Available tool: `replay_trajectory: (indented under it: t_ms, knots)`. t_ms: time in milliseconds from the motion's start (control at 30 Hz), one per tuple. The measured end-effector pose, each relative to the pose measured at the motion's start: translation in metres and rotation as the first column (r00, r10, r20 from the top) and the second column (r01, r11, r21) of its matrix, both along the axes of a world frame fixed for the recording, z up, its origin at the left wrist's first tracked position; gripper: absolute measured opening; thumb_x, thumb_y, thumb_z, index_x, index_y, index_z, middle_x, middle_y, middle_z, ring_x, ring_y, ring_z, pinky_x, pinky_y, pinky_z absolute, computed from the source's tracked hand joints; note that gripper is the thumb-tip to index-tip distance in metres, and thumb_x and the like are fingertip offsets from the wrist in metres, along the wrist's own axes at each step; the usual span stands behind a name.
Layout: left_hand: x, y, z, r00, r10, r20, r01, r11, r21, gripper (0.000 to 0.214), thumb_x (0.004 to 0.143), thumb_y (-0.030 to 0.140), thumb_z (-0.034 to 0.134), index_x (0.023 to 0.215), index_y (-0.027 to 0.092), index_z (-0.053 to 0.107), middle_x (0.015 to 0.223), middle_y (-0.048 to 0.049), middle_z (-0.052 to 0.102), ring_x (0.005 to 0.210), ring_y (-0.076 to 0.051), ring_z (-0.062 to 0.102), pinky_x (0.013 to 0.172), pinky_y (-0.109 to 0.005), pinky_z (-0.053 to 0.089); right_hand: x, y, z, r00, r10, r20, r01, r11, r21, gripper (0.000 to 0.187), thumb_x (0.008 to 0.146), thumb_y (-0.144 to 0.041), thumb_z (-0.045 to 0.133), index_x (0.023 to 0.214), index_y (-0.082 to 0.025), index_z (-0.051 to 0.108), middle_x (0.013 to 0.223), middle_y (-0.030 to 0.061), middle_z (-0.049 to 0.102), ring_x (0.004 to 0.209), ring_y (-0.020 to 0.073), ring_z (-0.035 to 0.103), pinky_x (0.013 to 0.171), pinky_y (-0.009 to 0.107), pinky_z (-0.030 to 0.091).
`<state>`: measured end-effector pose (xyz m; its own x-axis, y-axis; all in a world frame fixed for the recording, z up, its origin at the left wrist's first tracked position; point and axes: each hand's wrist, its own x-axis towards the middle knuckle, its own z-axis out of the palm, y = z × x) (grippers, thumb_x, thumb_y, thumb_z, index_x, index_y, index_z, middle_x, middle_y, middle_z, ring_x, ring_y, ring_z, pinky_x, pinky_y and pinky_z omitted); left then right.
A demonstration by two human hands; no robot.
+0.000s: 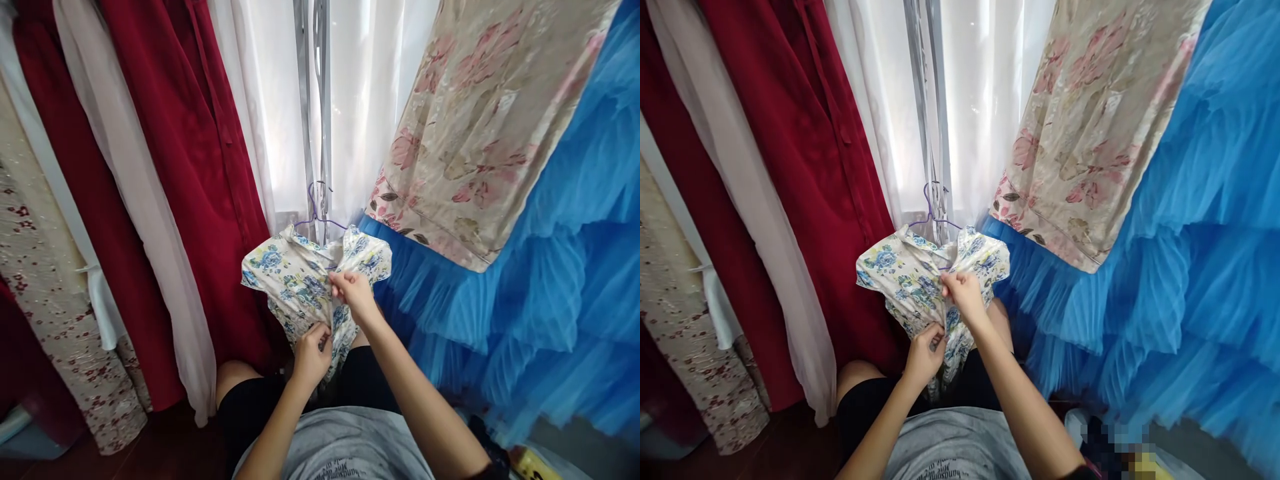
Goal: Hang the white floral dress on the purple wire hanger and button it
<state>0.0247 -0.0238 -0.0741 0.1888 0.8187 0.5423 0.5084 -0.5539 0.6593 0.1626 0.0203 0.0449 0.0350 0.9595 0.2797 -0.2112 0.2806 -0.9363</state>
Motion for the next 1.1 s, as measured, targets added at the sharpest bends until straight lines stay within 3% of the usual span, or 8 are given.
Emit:
replay_trajectory:
  t_ms: [200,367,467,567,700,867,1000,1100]
  knots:
    - [0.003,-0.016,-0.008,0.998,-0.043,-0.036,0.041,0.997,-0.067,0.013,0.085,0.011,0.054,0.08,0.022,0.059,0.08,-0.0039,0.062,0.073,-0.021,0.06,0.068,-0.03,0.043,-0.003,0.051,0.077,0.997,-0.009,-0.076,0.014,0.998,0.065,0.029,0.074,-0.036,0.075,0.058,-0.016,0.061,0.047,-0.0026,0.053,0.038,0.0045,0.03,0.037,0.021,0.018]
    - [-0.006,-0.002,-0.003,0.997,-0.071,0.043,0.074,0.994,-0.078,0.006,0.09,0.02,0.059,0.088,0.021,0.064,0.083,-0.0053,0.067,0.08,-0.023,0.065,0.075,-0.032,0.047,0.0,0.046,0.078,0.999,0.014,-0.053,-0.007,0.991,0.131,0.028,0.077,-0.041,0.073,0.068,-0.016,0.064,0.049,-0.0031,0.056,0.039,0.0051,0.033,0.038,0.021,0.021]
    - [-0.012,0.017,0.043,0.982,-0.076,0.172,0.07,0.997,0.042,0.02,0.096,0.026,0.058,0.115,0.022,0.064,0.093,-0.0058,0.07,0.088,-0.022,0.067,0.082,-0.032,0.05,0.001,0.034,0.067,1.0,-0.003,-0.01,0.005,0.984,0.175,0.029,0.08,-0.043,0.072,0.071,-0.017,0.062,0.047,-0.0033,0.055,0.038,0.0062,0.036,0.041,0.021,0.023]
    - [-0.016,0.038,0.115,0.97,-0.066,0.233,0.001,0.963,0.269,0.035,0.101,0.027,0.051,0.136,0.023,0.056,0.093,-0.0042,0.069,0.086,-0.02,0.066,0.086,-0.031,0.049,0.0,0.023,0.064,0.999,-0.021,0.03,0.014,0.974,0.226,0.029,0.083,-0.043,0.07,0.072,-0.019,0.06,0.047,-0.003,0.057,0.039,0.0071,0.038,0.042,0.022,0.025]
    - [-0.017,0.064,0.191,0.996,-0.088,-0.014,0.086,0.911,0.403,0.032,0.101,0.023,0.048,0.129,0.021,0.063,0.101,-0.0058,0.071,0.09,-0.021,0.067,0.086,-0.033,0.049,0.001,0.018,0.072,0.993,-0.021,0.114,-0.017,0.947,0.321,0.032,0.087,-0.047,0.069,0.074,-0.02,0.059,0.049,-0.0029,0.058,0.042,0.0087,0.042,0.045,0.023,0.031]
    - [-0.015,0.072,0.214,0.988,-0.005,-0.154,0.072,0.9,0.431,0.016,0.098,0.023,0.054,0.098,0.018,0.07,0.085,-0.0042,0.072,0.079,-0.021,0.067,0.077,-0.03,0.049,0.001,0.039,0.067,0.985,-0.057,0.161,-0.008,0.927,0.376,0.033,0.086,-0.047,0.067,0.07,-0.021,0.054,0.051,-0.0037,0.054,0.046,0.0101,0.044,0.048,0.024,0.031]
    - [-0.029,0.074,0.222,0.999,0.026,0.038,-0.041,0.884,0.466,0.016,0.099,0.029,0.056,0.097,0.017,0.067,0.083,-0.0029,0.072,0.079,-0.018,0.069,0.077,-0.028,0.05,0.0,0.052,0.033,0.951,-0.175,0.255,0.078,0.933,0.352,0.029,0.083,-0.04,0.065,0.066,-0.021,0.053,0.051,-0.0047,0.048,0.047,0.01,0.039,0.048,0.024,0.025]
    - [-0.067,0.097,0.231,0.95,0.088,0.3,-0.225,0.859,0.459,0.018,0.097,0.033,0.059,0.097,0.016,0.066,0.084,-0.0028,0.071,0.082,-0.017,0.068,0.079,-0.027,0.05,-0.001,0.042,0.006,0.95,-0.142,0.277,0.064,0.96,0.273,0.028,0.082,-0.04,0.064,0.064,-0.021,0.052,0.05,-0.0052,0.046,0.046,0.0099,0.036,0.047,0.024,0.024]
